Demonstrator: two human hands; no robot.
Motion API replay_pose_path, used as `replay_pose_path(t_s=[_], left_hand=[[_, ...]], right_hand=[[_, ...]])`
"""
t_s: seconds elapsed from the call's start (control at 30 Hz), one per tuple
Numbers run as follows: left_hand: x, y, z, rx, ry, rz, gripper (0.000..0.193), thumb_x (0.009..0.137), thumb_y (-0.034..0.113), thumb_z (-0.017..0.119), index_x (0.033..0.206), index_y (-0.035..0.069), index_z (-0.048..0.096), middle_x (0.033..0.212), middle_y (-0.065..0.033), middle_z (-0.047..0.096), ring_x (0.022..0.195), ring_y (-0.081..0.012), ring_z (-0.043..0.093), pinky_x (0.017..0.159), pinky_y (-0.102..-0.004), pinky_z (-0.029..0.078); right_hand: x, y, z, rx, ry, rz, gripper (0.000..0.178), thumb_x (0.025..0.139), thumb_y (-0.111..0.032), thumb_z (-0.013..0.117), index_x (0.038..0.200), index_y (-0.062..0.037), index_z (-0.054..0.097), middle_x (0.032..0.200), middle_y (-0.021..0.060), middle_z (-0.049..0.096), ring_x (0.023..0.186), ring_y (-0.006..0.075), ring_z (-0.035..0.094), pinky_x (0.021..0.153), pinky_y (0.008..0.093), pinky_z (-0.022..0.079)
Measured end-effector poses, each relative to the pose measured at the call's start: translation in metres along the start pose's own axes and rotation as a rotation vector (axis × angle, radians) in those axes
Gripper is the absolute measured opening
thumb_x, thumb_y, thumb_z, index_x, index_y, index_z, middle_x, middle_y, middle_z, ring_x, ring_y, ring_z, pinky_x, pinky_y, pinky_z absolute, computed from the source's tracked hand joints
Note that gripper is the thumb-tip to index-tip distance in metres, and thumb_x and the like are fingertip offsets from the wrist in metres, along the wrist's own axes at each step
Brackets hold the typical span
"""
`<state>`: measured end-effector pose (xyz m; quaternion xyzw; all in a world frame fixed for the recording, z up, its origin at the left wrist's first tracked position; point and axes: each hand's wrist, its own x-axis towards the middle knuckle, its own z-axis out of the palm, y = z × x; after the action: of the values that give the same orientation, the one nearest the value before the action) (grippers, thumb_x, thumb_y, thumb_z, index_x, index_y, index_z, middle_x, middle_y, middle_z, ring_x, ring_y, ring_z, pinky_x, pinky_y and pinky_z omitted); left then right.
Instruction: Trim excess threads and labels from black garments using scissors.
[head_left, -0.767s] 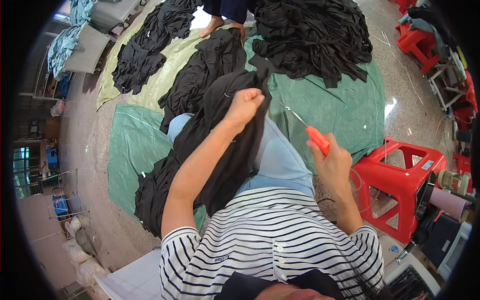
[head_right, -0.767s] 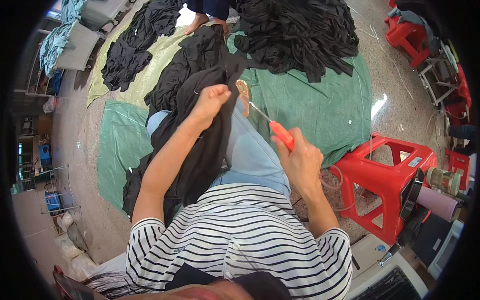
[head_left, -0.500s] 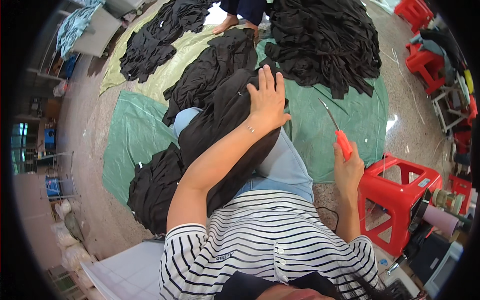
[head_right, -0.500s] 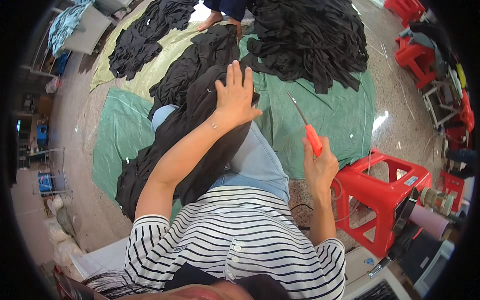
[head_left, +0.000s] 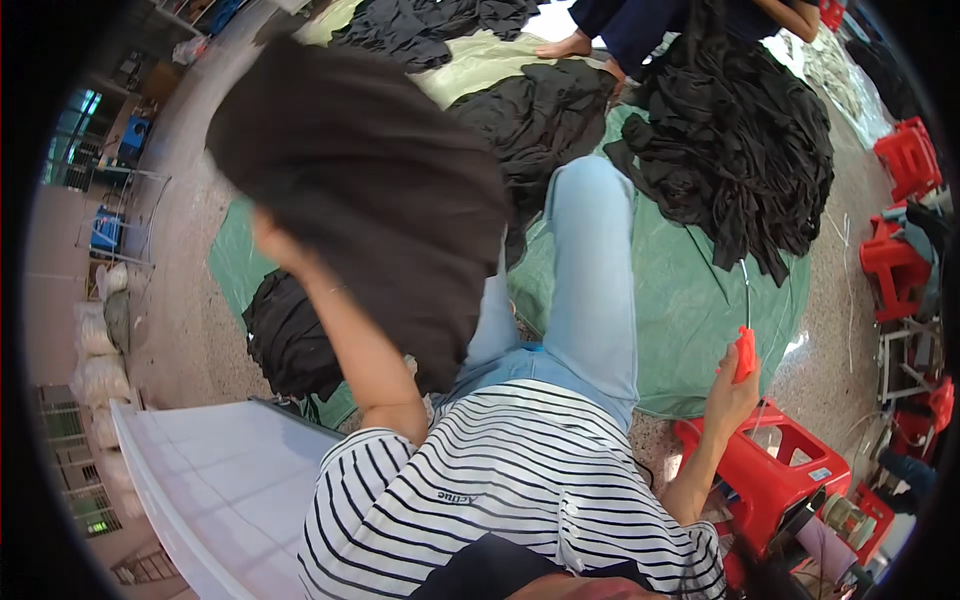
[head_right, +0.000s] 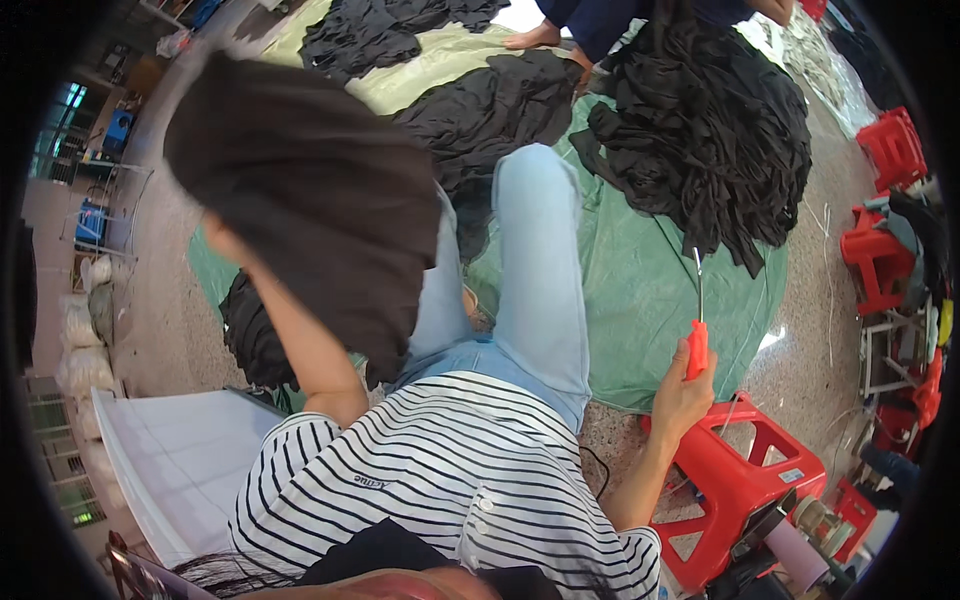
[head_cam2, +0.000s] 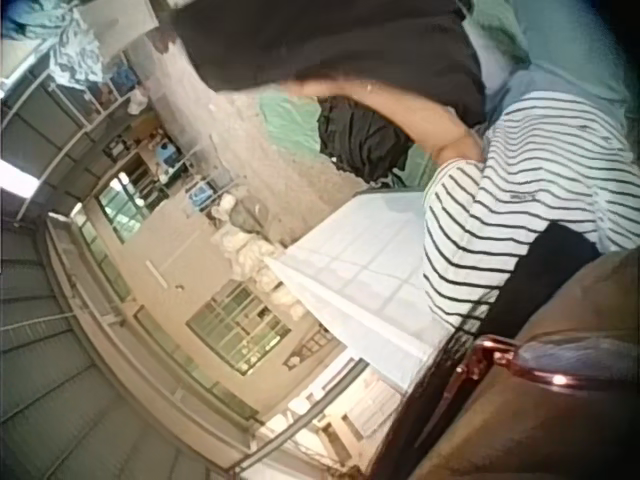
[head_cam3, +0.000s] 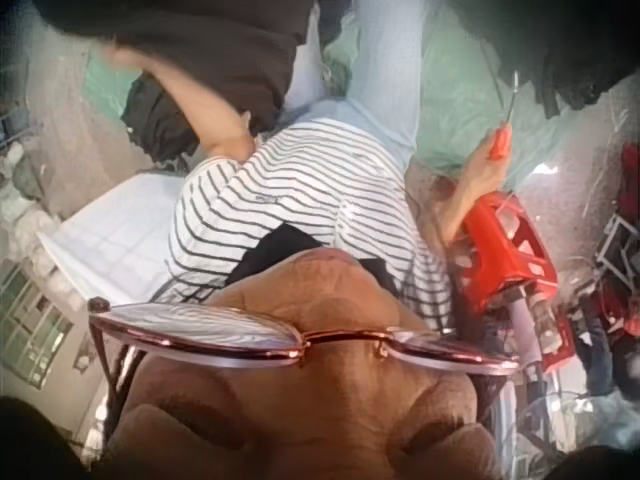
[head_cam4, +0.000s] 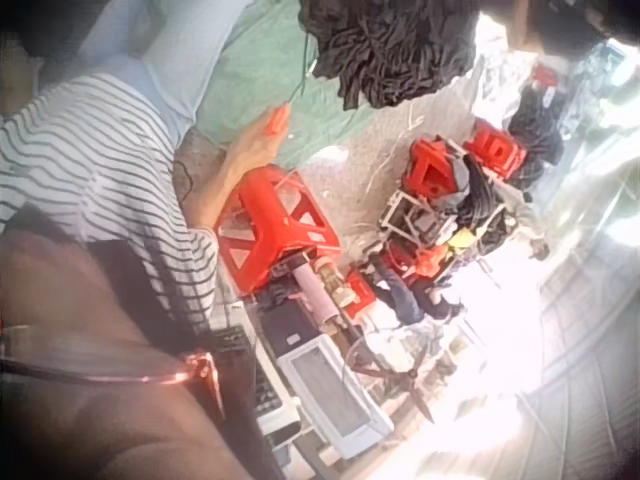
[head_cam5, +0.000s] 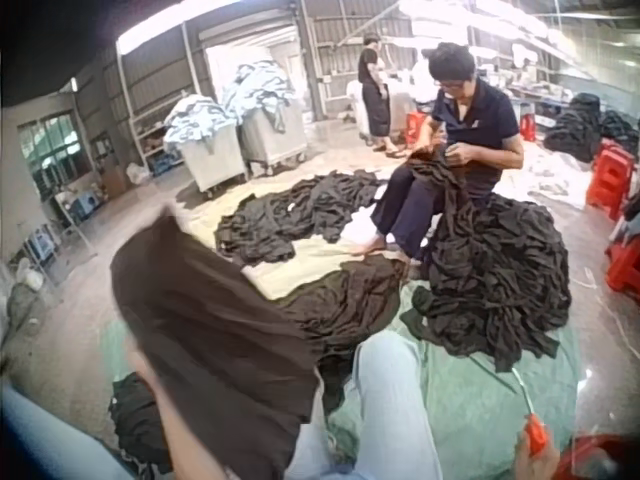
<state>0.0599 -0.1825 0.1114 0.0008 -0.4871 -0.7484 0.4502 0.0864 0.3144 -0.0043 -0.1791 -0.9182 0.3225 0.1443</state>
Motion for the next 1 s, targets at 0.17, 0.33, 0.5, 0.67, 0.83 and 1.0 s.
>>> replay_pose_path(t_s=[0.17, 0.33, 0.5, 0.67, 0.83, 1.0], left_hand=[[-0.029, 0.073, -0.144, -0.326, -0.11, -0.256, 0.065, 0.097, 0.047, 0.047, 0.141, -0.001, 0.042, 0.143, -0.0175, 0.047, 0.128, -0.0342, 0.047, 0.112, -0.0476, 0.033], [-0.02, 0.198, -0.228, 0.208, 0.751, 0.093, 0.026, 0.085, 0.002, 0.067, 0.109, -0.007, 0.061, 0.111, -0.0174, 0.066, 0.101, -0.0321, 0.064, 0.095, -0.0415, 0.05], [-0.027, 0.332, -0.289, 0.379, 0.763, 0.417, 0.02, 0.084, 0.001, 0.069, 0.104, -0.003, 0.065, 0.104, -0.016, 0.068, 0.095, -0.0309, 0.066, 0.089, -0.0428, 0.054], [0.01, 0.411, -0.227, 0.512, 0.703, 0.71, 0.02, 0.087, -0.004, 0.06, 0.106, -0.01, 0.062, 0.108, -0.0207, 0.067, 0.099, -0.0359, 0.066, 0.094, -0.0461, 0.053], [0.074, 0.295, -0.22, 0.927, 0.536, 0.785, 0.038, 0.072, -0.006, 0.078, 0.108, -0.006, 0.067, 0.111, -0.0115, 0.067, 0.099, -0.0227, 0.064, 0.087, -0.0334, 0.054], [0.05, 0.094, -0.279, 1.391, 0.422, -0.108, 0.032, 0.083, 0.014, 0.071, 0.11, -0.003, 0.067, 0.103, -0.0064, 0.069, 0.092, -0.0179, 0.063, 0.086, -0.0323, 0.048]], right_hand=[[0.005, -0.029, 0.026, -0.064, -0.152, -0.058, 0.036, 0.094, -0.044, 0.059, 0.107, -0.0104, 0.061, 0.074, 0.0171, 0.064, 0.069, 0.0364, 0.062, 0.062, 0.0449, 0.046], [0.005, -0.032, 0.046, -0.044, -0.226, -0.114, 0.039, 0.095, -0.043, 0.058, 0.113, -0.0088, 0.064, 0.083, 0.0142, 0.067, 0.074, 0.028, 0.064, 0.067, 0.0404, 0.049], [0.023, -0.023, 0.058, -0.025, -0.276, -0.171, 0.053, 0.094, -0.047, 0.058, 0.127, -0.0066, 0.061, 0.092, 0.0117, 0.068, 0.078, 0.0209, 0.066, 0.066, 0.0353, 0.052], [0.043, -0.037, 0.073, -0.203, -0.229, -0.239, 0.05, 0.094, -0.049, 0.056, 0.123, -0.0085, 0.063, 0.087, 0.0119, 0.069, 0.076, 0.0217, 0.066, 0.065, 0.0347, 0.051], [0.05, -0.055, 0.073, -0.137, -0.163, -0.229, 0.055, 0.094, -0.052, 0.056, 0.126, -0.0072, 0.062, 0.094, 0.0135, 0.07, 0.079, 0.0232, 0.066, 0.068, 0.0362, 0.052], [0.043, -0.044, 0.1, 0.061, -0.124, -0.306, 0.034, 0.094, -0.029, 0.064, 0.113, -0.0008, 0.063, 0.091, 0.0136, 0.062, 0.083, 0.0263, 0.06, 0.076, 0.0374, 0.048]])
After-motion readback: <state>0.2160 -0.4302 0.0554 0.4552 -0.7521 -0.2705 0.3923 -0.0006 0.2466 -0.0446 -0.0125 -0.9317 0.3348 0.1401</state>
